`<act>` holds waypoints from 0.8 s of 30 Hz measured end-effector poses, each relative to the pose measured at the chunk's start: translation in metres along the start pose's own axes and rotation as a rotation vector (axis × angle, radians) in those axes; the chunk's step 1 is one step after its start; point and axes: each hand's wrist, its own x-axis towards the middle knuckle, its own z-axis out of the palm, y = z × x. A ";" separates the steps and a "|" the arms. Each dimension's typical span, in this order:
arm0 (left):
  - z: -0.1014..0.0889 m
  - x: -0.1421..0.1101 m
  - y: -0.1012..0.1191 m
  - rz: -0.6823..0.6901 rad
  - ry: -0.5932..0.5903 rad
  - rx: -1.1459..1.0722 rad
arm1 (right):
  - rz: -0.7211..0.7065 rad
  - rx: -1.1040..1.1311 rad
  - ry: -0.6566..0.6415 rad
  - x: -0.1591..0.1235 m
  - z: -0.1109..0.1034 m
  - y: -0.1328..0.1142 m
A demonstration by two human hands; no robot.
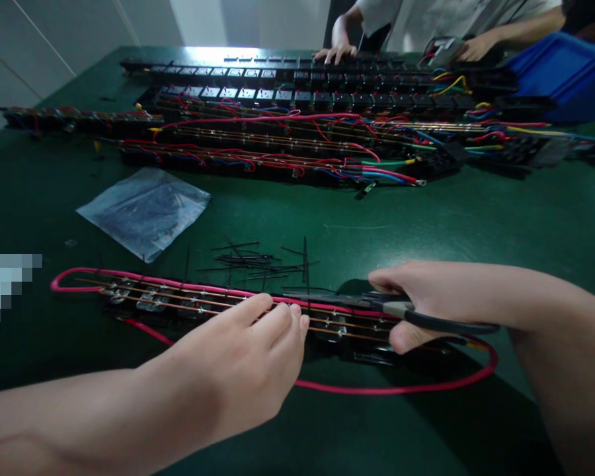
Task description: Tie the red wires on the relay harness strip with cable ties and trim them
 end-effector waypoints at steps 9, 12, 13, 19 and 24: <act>0.000 -0.001 0.003 -0.074 -0.040 -0.007 | 0.034 -0.021 0.036 -0.006 0.002 -0.009; -0.002 -0.004 0.003 -0.121 -0.076 -0.024 | 0.057 -0.034 0.045 -0.008 0.004 -0.011; -0.002 -0.005 0.004 -0.131 -0.085 -0.028 | 0.062 -0.039 0.042 -0.008 0.004 -0.012; 0.002 -0.010 0.007 -0.163 -0.108 -0.009 | 0.094 -0.070 0.061 -0.011 0.004 -0.022; 0.003 -0.012 0.009 -0.164 -0.088 -0.016 | 0.072 -0.065 0.050 -0.010 0.007 -0.023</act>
